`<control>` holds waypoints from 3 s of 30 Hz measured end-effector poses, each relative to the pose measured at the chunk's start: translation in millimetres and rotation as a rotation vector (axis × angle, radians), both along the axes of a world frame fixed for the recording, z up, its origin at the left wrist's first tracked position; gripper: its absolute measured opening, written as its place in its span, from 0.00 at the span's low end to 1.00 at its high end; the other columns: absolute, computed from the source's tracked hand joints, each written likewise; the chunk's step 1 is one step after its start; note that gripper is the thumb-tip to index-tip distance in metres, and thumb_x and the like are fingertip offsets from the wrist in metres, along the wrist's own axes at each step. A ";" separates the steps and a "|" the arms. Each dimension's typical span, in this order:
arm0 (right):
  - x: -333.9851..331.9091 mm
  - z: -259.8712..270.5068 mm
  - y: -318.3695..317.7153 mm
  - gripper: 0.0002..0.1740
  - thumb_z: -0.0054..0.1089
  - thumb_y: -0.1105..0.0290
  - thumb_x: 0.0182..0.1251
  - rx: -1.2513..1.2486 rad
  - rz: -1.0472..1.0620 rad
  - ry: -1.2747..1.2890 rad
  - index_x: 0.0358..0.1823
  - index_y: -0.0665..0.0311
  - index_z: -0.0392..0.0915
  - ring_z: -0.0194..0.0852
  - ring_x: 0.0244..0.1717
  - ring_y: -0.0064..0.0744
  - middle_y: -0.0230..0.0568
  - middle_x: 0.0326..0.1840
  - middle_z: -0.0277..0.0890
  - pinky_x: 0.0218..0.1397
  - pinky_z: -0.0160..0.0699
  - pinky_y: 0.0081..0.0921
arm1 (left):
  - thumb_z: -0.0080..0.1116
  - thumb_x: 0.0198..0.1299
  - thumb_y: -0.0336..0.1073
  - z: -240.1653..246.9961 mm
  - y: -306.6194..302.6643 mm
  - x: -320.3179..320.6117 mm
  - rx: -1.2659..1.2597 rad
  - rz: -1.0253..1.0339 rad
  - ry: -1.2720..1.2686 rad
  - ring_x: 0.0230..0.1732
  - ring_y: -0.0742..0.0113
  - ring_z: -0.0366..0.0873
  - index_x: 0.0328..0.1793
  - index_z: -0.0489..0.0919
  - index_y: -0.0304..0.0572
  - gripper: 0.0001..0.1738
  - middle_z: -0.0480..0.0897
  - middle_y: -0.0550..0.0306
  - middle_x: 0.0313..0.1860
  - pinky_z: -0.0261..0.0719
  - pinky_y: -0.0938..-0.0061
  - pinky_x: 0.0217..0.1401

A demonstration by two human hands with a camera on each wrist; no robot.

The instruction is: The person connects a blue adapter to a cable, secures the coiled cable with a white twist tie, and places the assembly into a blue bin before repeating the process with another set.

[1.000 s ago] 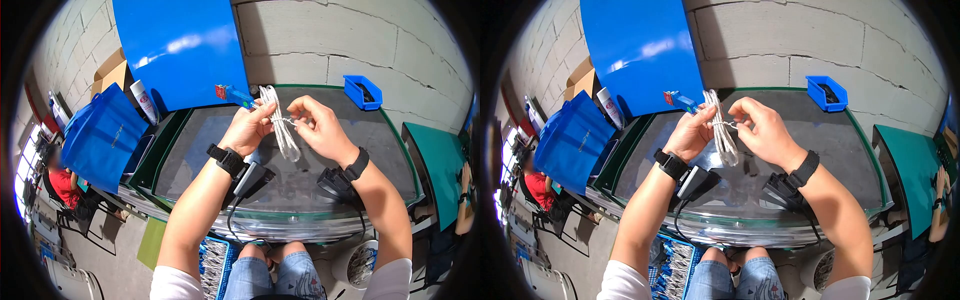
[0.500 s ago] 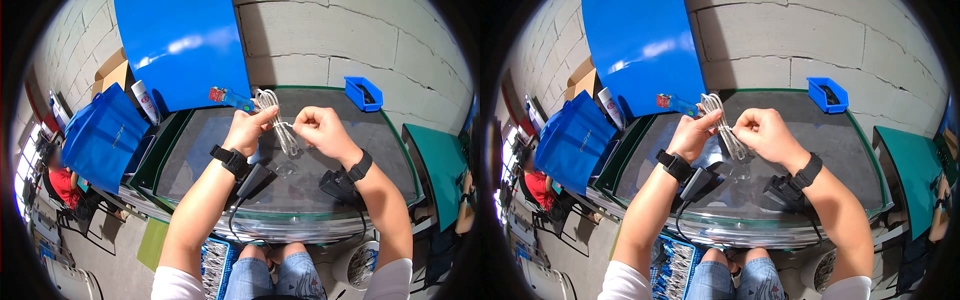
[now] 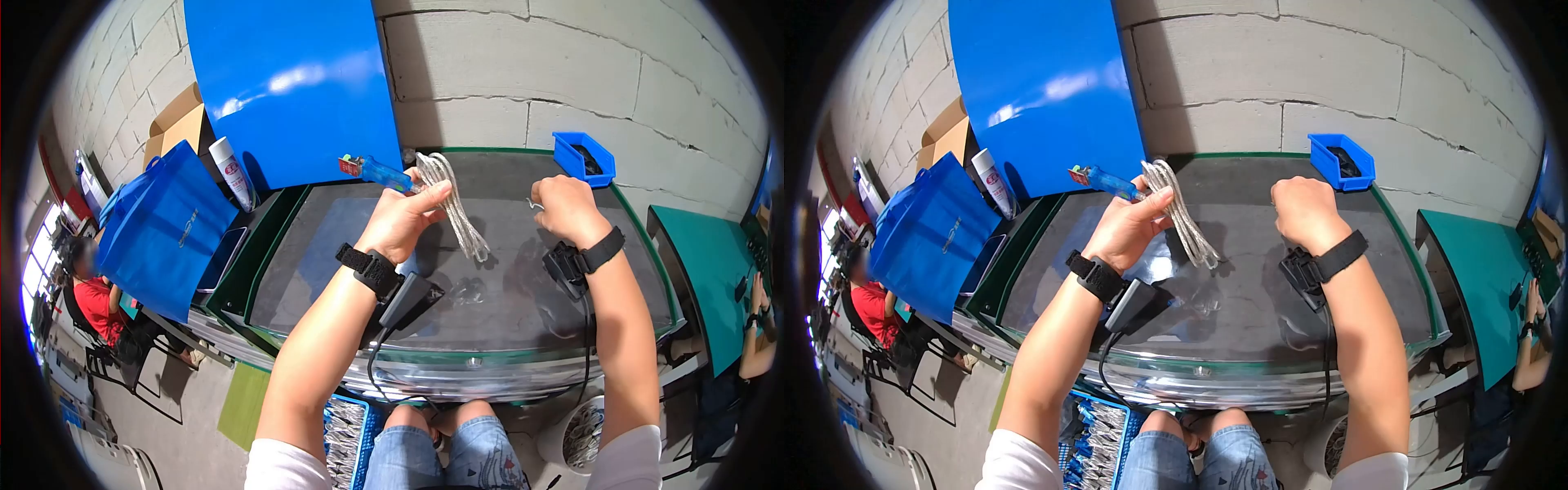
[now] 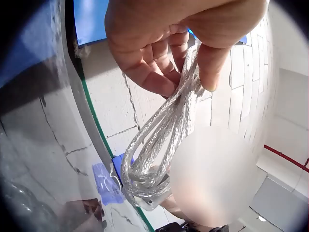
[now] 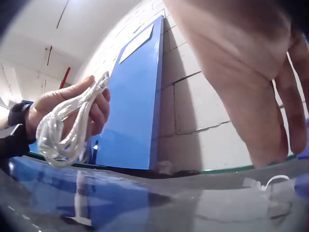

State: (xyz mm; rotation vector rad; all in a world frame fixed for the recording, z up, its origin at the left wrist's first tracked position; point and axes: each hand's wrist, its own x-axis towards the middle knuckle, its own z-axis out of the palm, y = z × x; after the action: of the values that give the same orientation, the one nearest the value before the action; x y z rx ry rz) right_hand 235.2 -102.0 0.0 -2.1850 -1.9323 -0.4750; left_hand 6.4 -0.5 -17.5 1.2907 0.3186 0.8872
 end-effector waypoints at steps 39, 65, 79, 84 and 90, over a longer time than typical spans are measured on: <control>-36.2 6.4 1.5 0.19 0.55 0.57 0.66 0.004 0.598 1.399 0.22 0.61 0.71 0.62 0.13 0.13 0.28 0.14 0.69 0.17 0.61 0.13 | 0.46 0.66 0.51 9.6 -7.0 -5.0 -0.049 -0.266 -0.273 0.33 0.65 0.80 0.47 0.74 0.43 0.19 0.81 0.57 0.38 0.81 0.72 0.37; -41.3 -4.9 6.4 0.16 0.54 0.57 0.66 -0.001 0.648 1.360 0.28 0.62 0.74 0.68 0.21 0.14 0.29 0.20 0.73 0.24 0.68 0.14 | 0.50 0.64 0.49 0.8 -2.6 -1.3 -0.161 -0.227 -0.322 0.31 0.61 0.80 0.43 0.76 0.43 0.16 0.82 0.55 0.38 0.81 0.69 0.35; -44.3 -6.5 8.4 0.14 0.56 0.68 0.64 0.082 0.785 1.178 0.49 0.65 0.70 0.66 0.44 0.19 0.31 0.42 0.70 0.50 0.66 0.19 | 0.48 0.65 0.51 -0.6 -4.2 1.1 -0.040 -0.246 -0.343 0.46 0.68 0.78 0.51 0.75 0.43 0.20 0.77 0.53 0.48 0.79 0.74 0.46; -49.7 -14.0 11.6 0.18 0.56 0.77 0.61 0.230 0.780 0.923 0.52 0.62 0.66 0.69 0.45 0.27 0.36 0.42 0.70 0.51 0.67 0.24 | 0.46 0.65 0.54 1.8 -4.3 -0.4 0.051 -0.310 -0.314 0.54 0.65 0.74 0.53 0.75 0.46 0.23 0.75 0.52 0.56 0.74 0.71 0.54; -55.2 -6.8 7.8 0.24 0.54 0.87 0.50 0.479 0.704 0.723 0.49 0.59 0.71 0.73 0.40 0.42 0.40 0.39 0.70 0.42 0.72 0.29 | 0.65 0.53 0.41 8.2 -11.6 -0.3 0.084 -0.367 -0.335 0.62 0.64 0.68 0.60 0.71 0.43 0.28 0.68 0.50 0.64 0.68 0.67 0.63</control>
State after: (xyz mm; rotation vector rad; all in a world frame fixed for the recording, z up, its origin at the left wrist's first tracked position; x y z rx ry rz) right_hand 180.0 -94.3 -6.8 -1.0554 -1.7477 -0.0002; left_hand 6.1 -12.1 -9.3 1.2020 -0.2161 0.7888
